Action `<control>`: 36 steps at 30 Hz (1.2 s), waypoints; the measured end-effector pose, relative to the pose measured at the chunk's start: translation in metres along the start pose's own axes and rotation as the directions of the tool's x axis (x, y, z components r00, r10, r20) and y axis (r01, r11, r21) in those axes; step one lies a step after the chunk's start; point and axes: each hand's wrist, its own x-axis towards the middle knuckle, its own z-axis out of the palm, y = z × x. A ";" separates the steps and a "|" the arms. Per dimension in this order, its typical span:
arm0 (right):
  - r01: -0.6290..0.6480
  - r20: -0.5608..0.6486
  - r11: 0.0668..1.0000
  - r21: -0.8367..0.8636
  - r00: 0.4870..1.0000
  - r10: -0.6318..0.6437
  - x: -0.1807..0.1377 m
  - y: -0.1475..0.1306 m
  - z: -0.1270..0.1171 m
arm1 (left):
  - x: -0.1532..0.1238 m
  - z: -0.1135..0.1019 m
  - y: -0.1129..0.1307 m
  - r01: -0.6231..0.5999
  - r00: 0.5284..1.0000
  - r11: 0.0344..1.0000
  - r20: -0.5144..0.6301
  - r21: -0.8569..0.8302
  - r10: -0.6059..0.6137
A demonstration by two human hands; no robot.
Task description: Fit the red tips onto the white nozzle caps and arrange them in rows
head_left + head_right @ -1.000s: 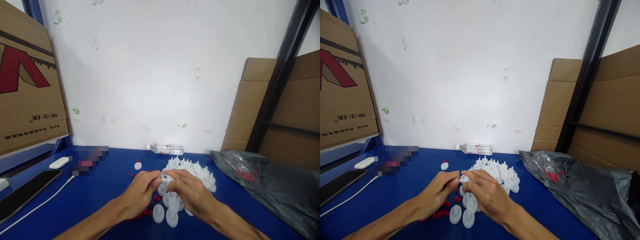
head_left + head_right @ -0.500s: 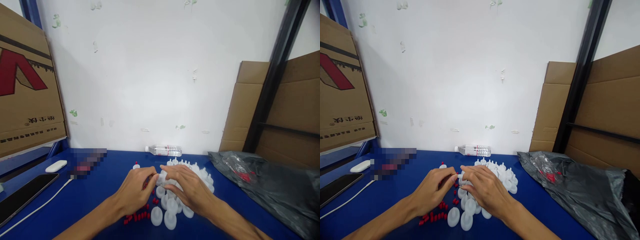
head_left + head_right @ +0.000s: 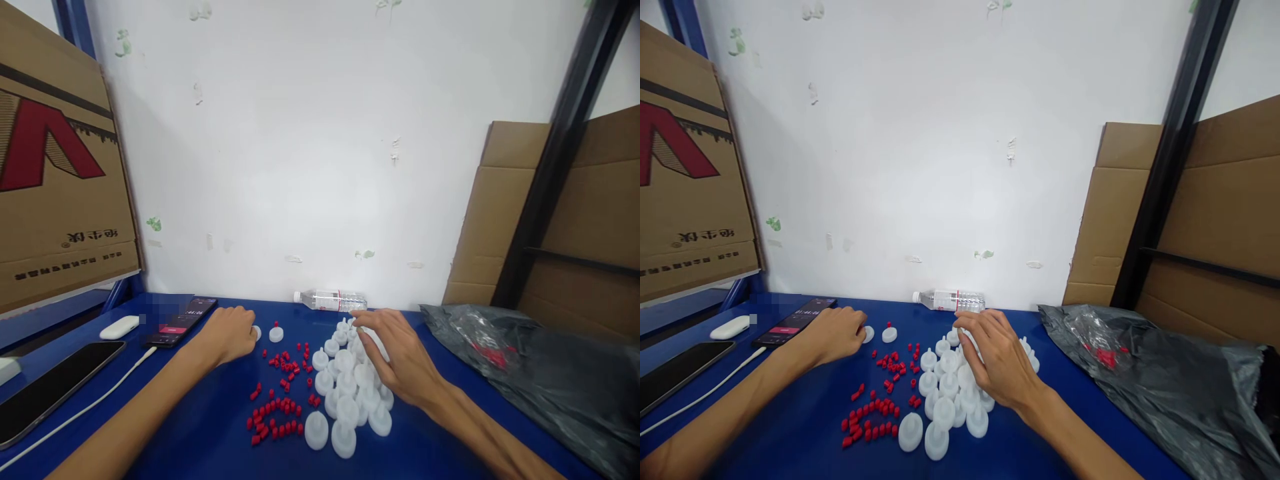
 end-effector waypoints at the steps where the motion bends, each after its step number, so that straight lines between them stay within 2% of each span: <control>1: 0.006 0.003 1.000 -0.001 1.000 -0.006 0.000 -0.001 0.000 | 0.000 0.001 0.001 -0.002 1.000 1.000 0.004 -0.004 0.002; 9: -0.070 0.046 0.997 -0.036 0.996 0.072 0.000 0.004 0.000 | 0.000 -0.007 0.003 0.005 0.999 1.000 -0.032 -0.021 -0.005; 16: -0.177 0.140 0.972 -0.155 0.970 0.199 -0.003 0.018 0.005 | -0.007 -0.001 0.012 -0.126 0.988 0.985 0.075 -0.120 0.135; 23: -0.264 0.195 0.896 -0.357 0.917 0.347 -0.008 0.046 0.002 | -0.009 0.006 0.025 -0.164 0.977 0.977 0.116 -0.133 0.180; 30: -0.294 0.260 0.854 -0.430 0.865 0.429 -0.011 0.066 -0.007 | -0.009 0.013 0.024 -0.186 0.973 0.976 0.115 -0.111 0.198; 36: -0.333 0.307 0.827 -0.452 0.813 0.495 -0.007 0.071 -0.019 | -0.003 0.022 0.022 -0.165 0.982 0.985 0.089 -0.057 0.169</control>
